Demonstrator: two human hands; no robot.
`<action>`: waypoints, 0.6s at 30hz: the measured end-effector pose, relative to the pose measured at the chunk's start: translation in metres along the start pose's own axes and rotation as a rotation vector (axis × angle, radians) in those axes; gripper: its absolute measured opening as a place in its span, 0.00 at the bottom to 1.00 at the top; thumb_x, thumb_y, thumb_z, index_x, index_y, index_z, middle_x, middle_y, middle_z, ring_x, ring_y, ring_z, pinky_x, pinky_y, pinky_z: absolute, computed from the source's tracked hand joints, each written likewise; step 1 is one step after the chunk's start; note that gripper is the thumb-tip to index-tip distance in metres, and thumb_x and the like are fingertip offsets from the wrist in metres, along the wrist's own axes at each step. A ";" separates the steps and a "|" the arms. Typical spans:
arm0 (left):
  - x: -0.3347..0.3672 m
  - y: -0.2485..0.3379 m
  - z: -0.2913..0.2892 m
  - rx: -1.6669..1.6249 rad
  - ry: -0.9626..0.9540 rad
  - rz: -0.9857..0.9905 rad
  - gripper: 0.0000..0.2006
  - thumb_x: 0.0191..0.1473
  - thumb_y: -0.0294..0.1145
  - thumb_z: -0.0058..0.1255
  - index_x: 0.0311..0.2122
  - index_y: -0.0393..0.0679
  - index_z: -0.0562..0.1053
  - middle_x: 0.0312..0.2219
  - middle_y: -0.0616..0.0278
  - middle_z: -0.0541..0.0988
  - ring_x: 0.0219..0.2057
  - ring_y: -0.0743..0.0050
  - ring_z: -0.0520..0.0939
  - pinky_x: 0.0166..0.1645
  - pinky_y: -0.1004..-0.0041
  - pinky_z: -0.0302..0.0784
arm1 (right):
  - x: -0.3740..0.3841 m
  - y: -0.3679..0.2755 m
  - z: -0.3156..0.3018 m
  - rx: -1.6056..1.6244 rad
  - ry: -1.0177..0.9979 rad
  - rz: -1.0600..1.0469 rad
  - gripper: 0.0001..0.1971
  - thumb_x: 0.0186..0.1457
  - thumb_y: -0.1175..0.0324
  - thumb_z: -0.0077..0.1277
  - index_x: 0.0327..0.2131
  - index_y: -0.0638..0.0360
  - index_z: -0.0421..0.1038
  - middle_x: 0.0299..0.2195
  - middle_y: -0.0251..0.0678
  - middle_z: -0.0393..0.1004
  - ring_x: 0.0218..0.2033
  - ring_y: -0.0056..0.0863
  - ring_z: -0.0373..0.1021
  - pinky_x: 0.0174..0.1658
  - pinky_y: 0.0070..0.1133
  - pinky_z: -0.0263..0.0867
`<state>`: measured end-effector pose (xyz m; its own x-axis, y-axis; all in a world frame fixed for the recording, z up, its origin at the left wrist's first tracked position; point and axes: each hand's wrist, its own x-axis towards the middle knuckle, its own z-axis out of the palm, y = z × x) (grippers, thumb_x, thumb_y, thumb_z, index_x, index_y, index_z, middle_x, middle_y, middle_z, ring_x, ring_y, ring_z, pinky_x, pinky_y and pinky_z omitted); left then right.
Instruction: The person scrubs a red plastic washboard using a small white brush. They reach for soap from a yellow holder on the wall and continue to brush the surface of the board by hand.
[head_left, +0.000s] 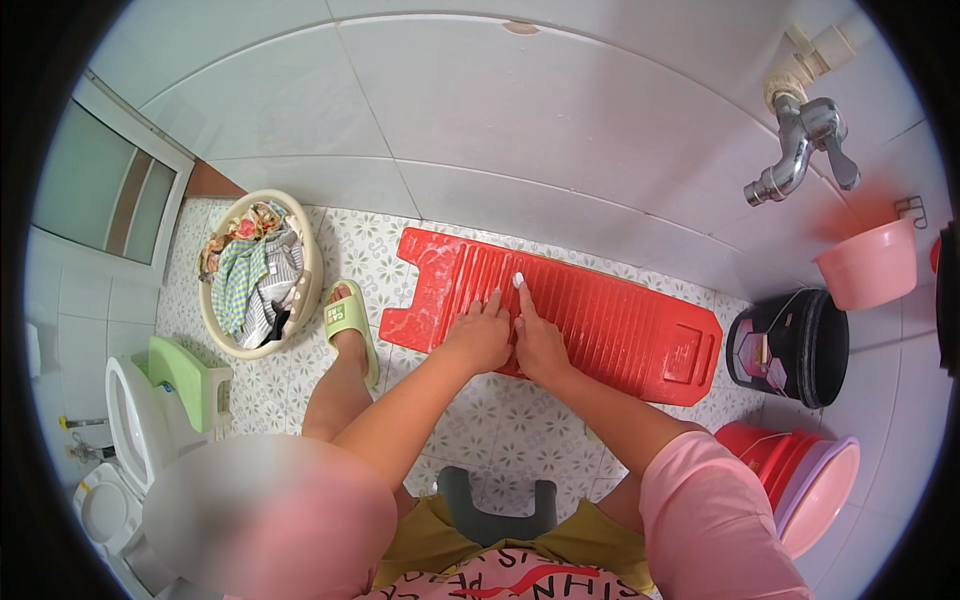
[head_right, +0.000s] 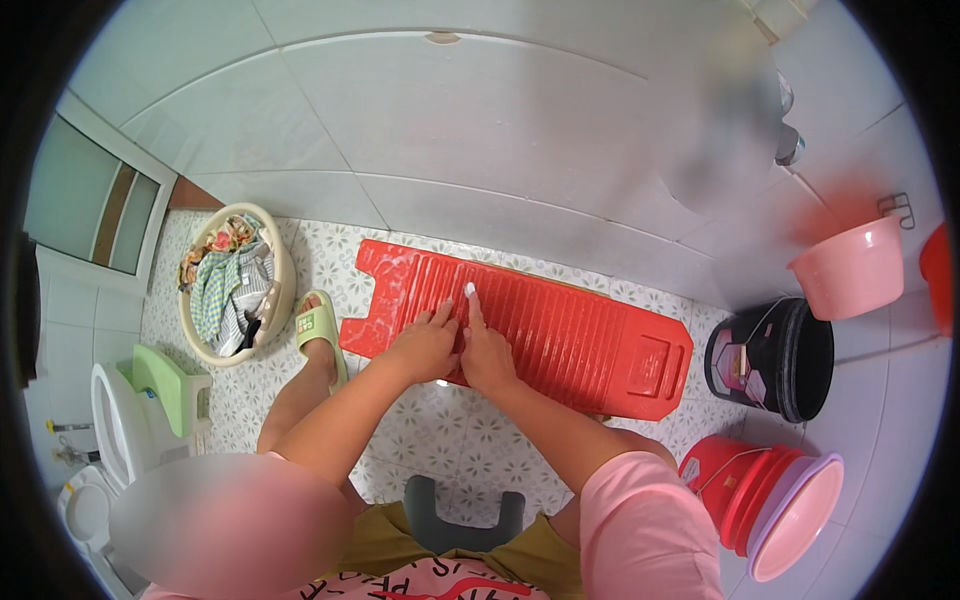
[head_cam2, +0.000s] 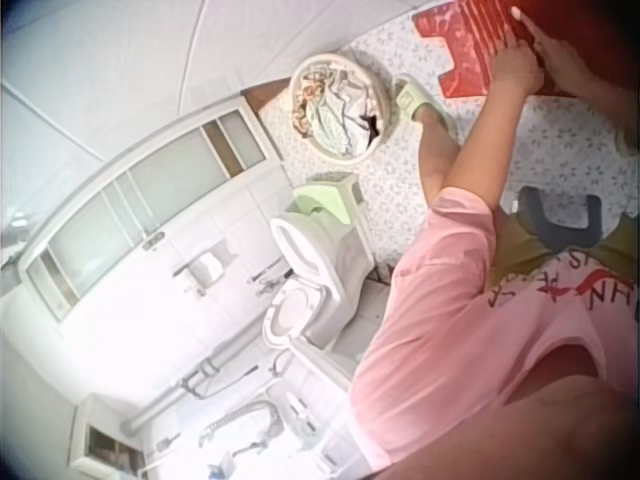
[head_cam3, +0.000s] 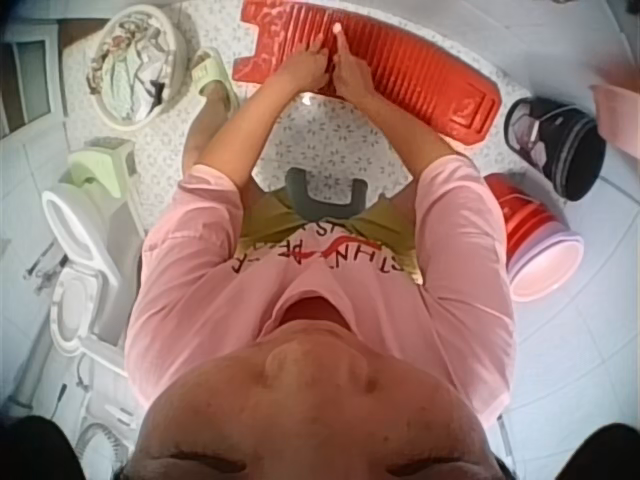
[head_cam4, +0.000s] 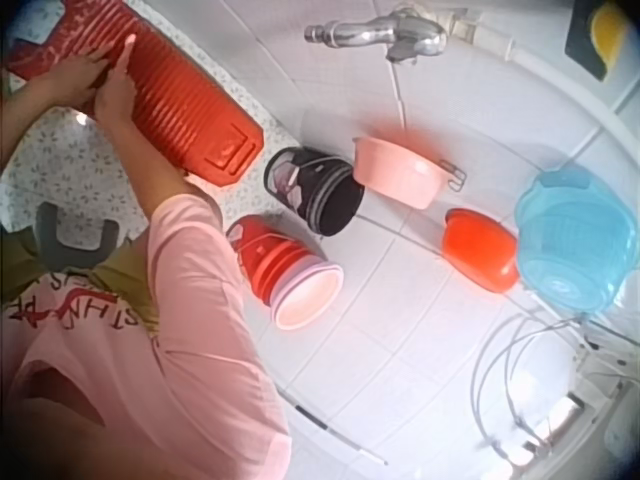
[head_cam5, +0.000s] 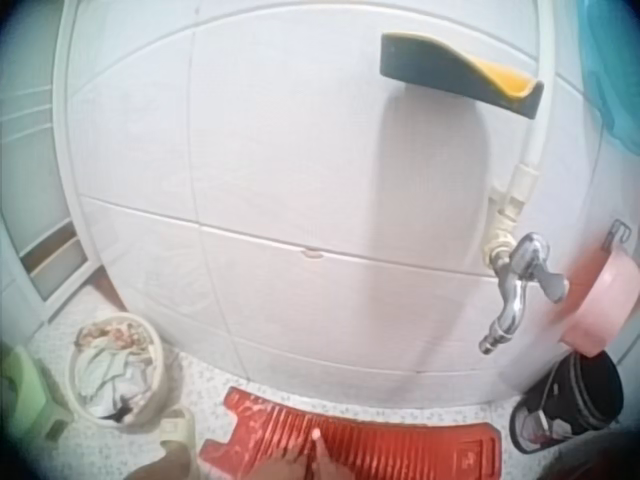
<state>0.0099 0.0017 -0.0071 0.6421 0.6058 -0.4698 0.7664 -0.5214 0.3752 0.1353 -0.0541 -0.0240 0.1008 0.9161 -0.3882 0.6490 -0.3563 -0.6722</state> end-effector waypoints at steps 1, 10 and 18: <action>0.000 0.000 0.001 0.005 0.005 -0.003 0.26 0.47 0.39 0.51 0.49 0.33 0.65 0.59 0.41 0.55 0.52 0.41 0.67 0.53 0.57 0.67 | 0.001 -0.001 0.000 0.000 0.024 -0.001 0.30 0.59 0.69 0.35 0.63 0.47 0.36 0.33 0.54 0.73 0.36 0.52 0.70 0.40 0.41 0.63; -0.001 0.004 -0.002 0.039 0.006 0.021 0.26 0.47 0.40 0.51 0.49 0.34 0.65 0.59 0.42 0.54 0.53 0.41 0.66 0.53 0.56 0.67 | 0.020 0.008 -0.014 -0.008 0.032 0.050 0.30 0.60 0.68 0.33 0.63 0.45 0.36 0.37 0.52 0.73 0.39 0.53 0.69 0.42 0.40 0.64; 0.001 0.003 0.000 0.040 -0.012 -0.015 0.26 0.47 0.40 0.50 0.48 0.34 0.66 0.59 0.42 0.55 0.52 0.41 0.66 0.54 0.56 0.66 | 0.005 0.001 -0.009 -0.036 -0.026 0.053 0.31 0.59 0.68 0.34 0.63 0.43 0.35 0.36 0.53 0.73 0.39 0.53 0.69 0.45 0.42 0.61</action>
<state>0.0129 0.0005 -0.0066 0.6297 0.6066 -0.4853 0.7748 -0.5357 0.3358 0.1434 -0.0479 -0.0208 0.1165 0.8906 -0.4397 0.6702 -0.3972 -0.6269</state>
